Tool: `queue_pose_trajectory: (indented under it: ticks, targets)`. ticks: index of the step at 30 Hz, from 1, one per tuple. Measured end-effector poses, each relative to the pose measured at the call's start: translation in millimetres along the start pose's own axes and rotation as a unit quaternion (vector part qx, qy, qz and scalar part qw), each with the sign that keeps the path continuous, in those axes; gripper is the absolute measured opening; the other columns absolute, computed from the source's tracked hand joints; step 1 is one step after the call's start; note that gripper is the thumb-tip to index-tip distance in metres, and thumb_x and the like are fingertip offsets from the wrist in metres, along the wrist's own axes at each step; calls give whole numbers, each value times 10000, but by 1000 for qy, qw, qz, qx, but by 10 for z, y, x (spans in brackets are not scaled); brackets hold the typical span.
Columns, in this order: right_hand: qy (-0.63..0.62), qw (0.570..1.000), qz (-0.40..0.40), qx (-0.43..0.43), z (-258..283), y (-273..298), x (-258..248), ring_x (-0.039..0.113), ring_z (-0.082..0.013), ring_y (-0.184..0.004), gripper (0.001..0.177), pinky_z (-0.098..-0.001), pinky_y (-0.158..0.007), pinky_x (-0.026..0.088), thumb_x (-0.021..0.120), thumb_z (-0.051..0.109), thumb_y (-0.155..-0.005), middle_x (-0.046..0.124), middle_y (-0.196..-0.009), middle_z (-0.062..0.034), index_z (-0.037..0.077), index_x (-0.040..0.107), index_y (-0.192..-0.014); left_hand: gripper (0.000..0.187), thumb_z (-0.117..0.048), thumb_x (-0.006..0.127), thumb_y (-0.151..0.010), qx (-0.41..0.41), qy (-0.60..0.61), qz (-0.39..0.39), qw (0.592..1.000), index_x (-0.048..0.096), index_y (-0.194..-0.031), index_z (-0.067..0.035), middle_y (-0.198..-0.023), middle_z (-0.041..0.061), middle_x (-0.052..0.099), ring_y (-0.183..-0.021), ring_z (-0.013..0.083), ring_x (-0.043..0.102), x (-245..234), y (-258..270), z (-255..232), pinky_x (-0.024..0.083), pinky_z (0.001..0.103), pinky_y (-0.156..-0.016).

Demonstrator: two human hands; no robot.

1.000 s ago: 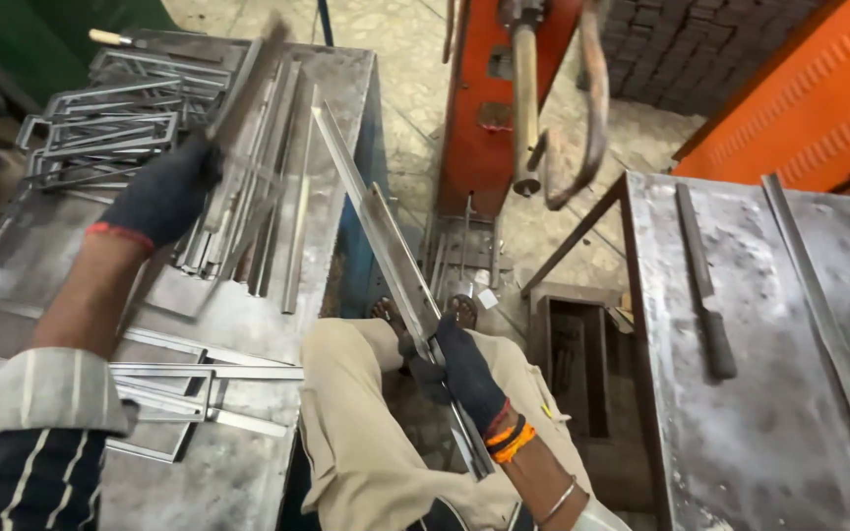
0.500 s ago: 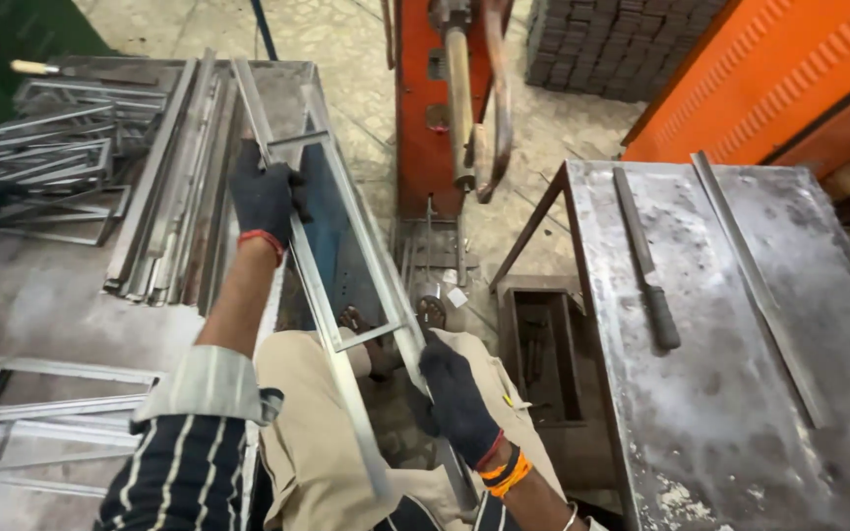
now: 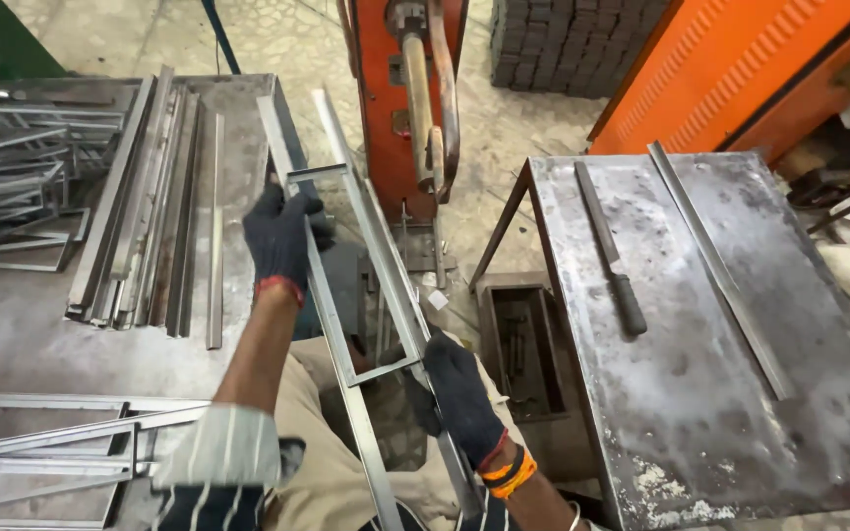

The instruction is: The person picks up rectangular metal frames from a worktable, positions each frame into a fixture on an orange machine, and operates the machine, which produces sparks as it works on the frame joints. The person then removes the processed frame and stacks it with finished frames on the table before handling the next one.

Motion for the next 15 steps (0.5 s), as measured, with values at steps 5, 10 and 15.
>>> queue_pose_trajectory:
  ticks: [5,10,15]
  targets:
    - [35,974,24,-225,241,207,49,509,-130,-554,419,-312,-478,431,452,412,-1144,572,-750,-55,26,608,-1201,378,-160,650,-984,-75,74,102,989,631,-1324,3,-978,76,744,-610,139,668,127,1075,-290,555,297,-535]
    - [-68,992,-54,-95,-96,490,-144,427,-142,-338,318,-304,-315,308,523,350,-1072,499,-544,-33,41,598,-1070,704,-80,587,-925,-44,63,169,983,330,-1573,-179,-1073,105,772,-559,119,656,316,1768,-473,523,262,-488]
    - [-79,984,-133,-90,-249,498,-365,455,-170,-316,435,-315,-290,316,510,406,-1037,510,-485,-68,64,563,-775,688,-7,554,-895,-78,83,190,975,416,-1557,-133,-990,132,769,-512,92,604,485,1647,-171,469,249,-421]
Point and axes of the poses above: each hand's wrist, its own y-axis away from the middle knuckle, its own x-axis out of the palm, z = x × y, the point moved 6 cm from there along -y, towards the middle knuckle
